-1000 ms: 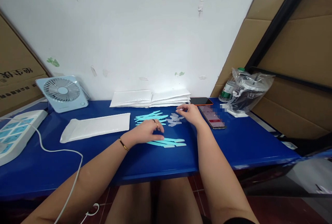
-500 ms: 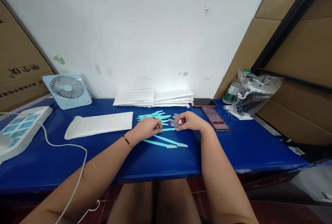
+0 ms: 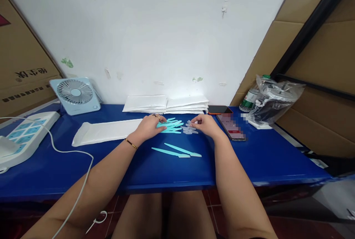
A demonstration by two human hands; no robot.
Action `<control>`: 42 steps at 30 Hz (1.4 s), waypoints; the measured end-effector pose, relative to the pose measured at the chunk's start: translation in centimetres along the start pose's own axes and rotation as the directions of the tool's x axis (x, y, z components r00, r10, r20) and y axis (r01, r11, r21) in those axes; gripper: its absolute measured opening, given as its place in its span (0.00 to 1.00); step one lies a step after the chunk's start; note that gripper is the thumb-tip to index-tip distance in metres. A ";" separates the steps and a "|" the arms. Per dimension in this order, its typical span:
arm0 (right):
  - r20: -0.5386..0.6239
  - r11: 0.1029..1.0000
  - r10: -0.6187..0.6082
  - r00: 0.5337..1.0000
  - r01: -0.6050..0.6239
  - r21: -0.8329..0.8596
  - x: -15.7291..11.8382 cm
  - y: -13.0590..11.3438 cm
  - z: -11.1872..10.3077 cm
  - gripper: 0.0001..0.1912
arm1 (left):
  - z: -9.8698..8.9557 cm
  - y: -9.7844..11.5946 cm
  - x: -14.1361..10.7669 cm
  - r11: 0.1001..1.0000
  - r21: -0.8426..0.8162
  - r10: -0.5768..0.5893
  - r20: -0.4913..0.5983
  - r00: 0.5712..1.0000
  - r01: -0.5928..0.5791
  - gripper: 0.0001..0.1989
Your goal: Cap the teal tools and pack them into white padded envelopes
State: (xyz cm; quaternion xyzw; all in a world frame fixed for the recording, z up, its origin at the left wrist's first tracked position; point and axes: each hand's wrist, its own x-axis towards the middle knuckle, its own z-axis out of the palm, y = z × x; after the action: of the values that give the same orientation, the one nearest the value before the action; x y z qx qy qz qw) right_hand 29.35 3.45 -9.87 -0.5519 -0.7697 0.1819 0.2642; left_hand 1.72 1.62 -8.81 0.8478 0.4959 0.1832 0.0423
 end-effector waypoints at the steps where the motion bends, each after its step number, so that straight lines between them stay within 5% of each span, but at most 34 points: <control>1: -0.023 1.000 0.000 1.000 0.000 -0.012 0.1 0.1 0.0 0.17 | 0.0 0.4 -0.2 0.997 -0.055 0.050 0.024 0.998 -0.049 0.14; 4: -0.021 1.000 -0.010 1.000 0.010 -0.012 0.1 0.2 -0.1 0.15 | 0.3 2.2 -0.8 0.951 -0.178 0.286 0.182 0.941 -0.254 0.16; 7: 0.043 0.999 -0.012 0.999 0.009 0.051 -0.1 -0.2 -0.4 0.15 | 1.1 3.4 -1.1 0.930 -0.170 0.364 0.286 0.886 -0.327 0.11; 13: 0.351 0.958 -0.109 0.930 0.004 0.287 -0.8 -1.9 -0.8 0.19 | 2.2 2.1 -0.4 0.979 -0.028 0.202 0.212 0.956 -0.200 0.10; 16: 0.414 0.954 -0.123 0.902 -0.007 0.299 -0.9 -1.9 -0.6 0.20 | 1.9 1.4 -0.2 0.988 0.001 0.152 0.152 0.977 -0.154 0.10; 22: 0.275 0.940 -0.115 0.955 0.014 0.342 -0.7 -1.8 -0.3 0.16 | 0.9 0.9 0.2 0.997 -0.001 0.083 0.072 0.994 -0.084 0.11; 28: 0.264 0.951 -0.120 0.957 0.034 0.308 -0.5 -1.7 0.1 0.16 | 1.0 0.1 0.5 0.996 -0.019 0.092 0.056 0.994 -0.091 0.11; 32: 0.042 0.988 -0.036 0.998 0.029 0.155 0.0 -0.7 0.1 0.18 | 0.3 -0.6 0.3 1.000 0.008 -0.015 0.030 0.999 0.014 0.11; 35: -0.067 0.998 -0.026 0.997 0.030 0.053 0.1 -0.4 -0.1 0.17 | -0.5 0.1 -0.5 0.996 -0.073 0.060 0.048 0.997 -0.056 0.17; 37: -0.065 0.998 -0.050 0.997 0.053 0.039 0.1 -0.6 -0.2 0.14 | -0.9 1.2 -1.1 0.965 -0.177 0.222 0.178 0.959 -0.191 0.20; 39: -0.027 0.995 -0.062 0.998 0.064 0.074 0.0 -0.8 -0.3 0.13 | -1.0 2.3 -1.7 0.924 -0.257 0.359 0.333 0.872 -0.283 0.18; 42: 0.083 0.975 -0.090 0.993 0.070 0.211 -0.4 -1.4 -0.4 0.15 | -0.7 3.3 -2.0 0.922 -0.268 0.376 0.439 0.816 -0.280 0.10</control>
State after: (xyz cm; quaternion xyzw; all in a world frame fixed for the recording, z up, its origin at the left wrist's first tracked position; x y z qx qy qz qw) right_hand 28.61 2.60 -8.80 -0.4809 -0.7795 0.2756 0.2918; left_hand 3.30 -1.85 -7.88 0.9311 0.2954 0.0177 0.2134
